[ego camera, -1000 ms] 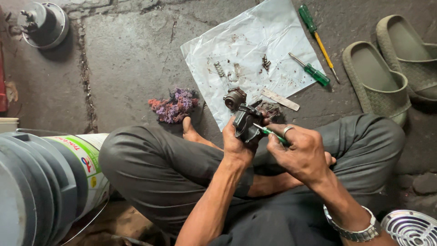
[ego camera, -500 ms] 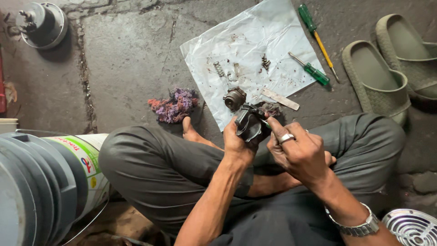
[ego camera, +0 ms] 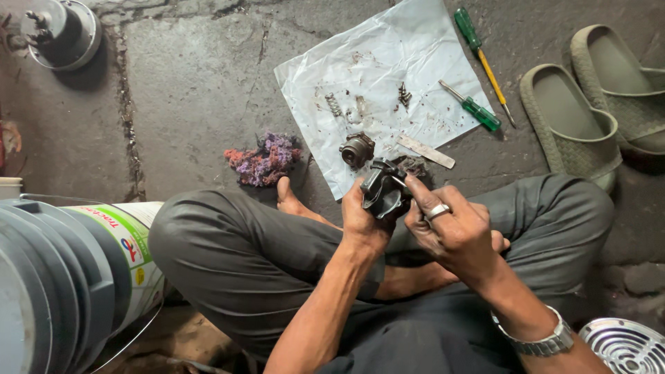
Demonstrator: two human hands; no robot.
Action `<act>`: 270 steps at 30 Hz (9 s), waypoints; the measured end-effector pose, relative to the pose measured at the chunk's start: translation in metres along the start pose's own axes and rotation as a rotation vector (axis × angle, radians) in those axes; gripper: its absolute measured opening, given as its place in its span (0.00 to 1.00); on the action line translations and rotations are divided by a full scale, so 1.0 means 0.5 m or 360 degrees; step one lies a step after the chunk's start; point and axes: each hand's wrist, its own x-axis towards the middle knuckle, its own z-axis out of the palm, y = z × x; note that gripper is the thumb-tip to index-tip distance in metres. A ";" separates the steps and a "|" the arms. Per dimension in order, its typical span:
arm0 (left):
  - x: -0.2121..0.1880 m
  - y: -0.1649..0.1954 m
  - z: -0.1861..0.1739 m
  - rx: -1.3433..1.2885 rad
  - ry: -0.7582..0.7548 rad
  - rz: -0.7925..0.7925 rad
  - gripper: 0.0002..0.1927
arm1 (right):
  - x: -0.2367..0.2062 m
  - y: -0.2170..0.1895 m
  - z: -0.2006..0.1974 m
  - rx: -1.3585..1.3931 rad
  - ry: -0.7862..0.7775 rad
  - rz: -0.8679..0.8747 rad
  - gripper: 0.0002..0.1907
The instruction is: The person sits on the floor and uses a screwdriver to disassemble a small mechanical part, likely a carburetor. They remove screws and internal components, then wipe the housing with a cloth.
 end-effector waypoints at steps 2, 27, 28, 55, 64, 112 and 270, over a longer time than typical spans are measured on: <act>0.000 0.002 0.008 0.0060 0.0101 -0.0028 0.16 | -0.003 -0.004 0.003 -0.0023 0.0007 -0.0002 0.27; -0.003 0.008 0.015 0.0116 0.0062 0.0009 0.19 | -0.008 -0.018 -0.002 -0.0074 0.0002 -0.0012 0.21; -0.003 0.007 0.014 0.0111 0.0085 0.0015 0.19 | -0.009 -0.018 -0.002 -0.0078 -0.0003 -0.0030 0.21; -0.002 0.025 0.000 0.0159 -0.0065 0.0128 0.18 | -0.016 -0.003 0.027 0.1016 -0.0020 0.1140 0.09; -0.005 0.032 0.006 0.0092 -0.0128 0.0146 0.18 | -0.011 -0.013 0.008 0.0678 -0.0042 0.0857 0.10; -0.046 0.074 0.096 0.0084 -0.0492 -0.0273 0.35 | -0.016 -0.017 0.009 0.1640 0.0104 0.1225 0.09; -0.070 0.073 0.145 0.0255 -0.0466 0.0460 0.36 | 0.025 -0.008 0.030 0.0011 0.0203 -0.0442 0.20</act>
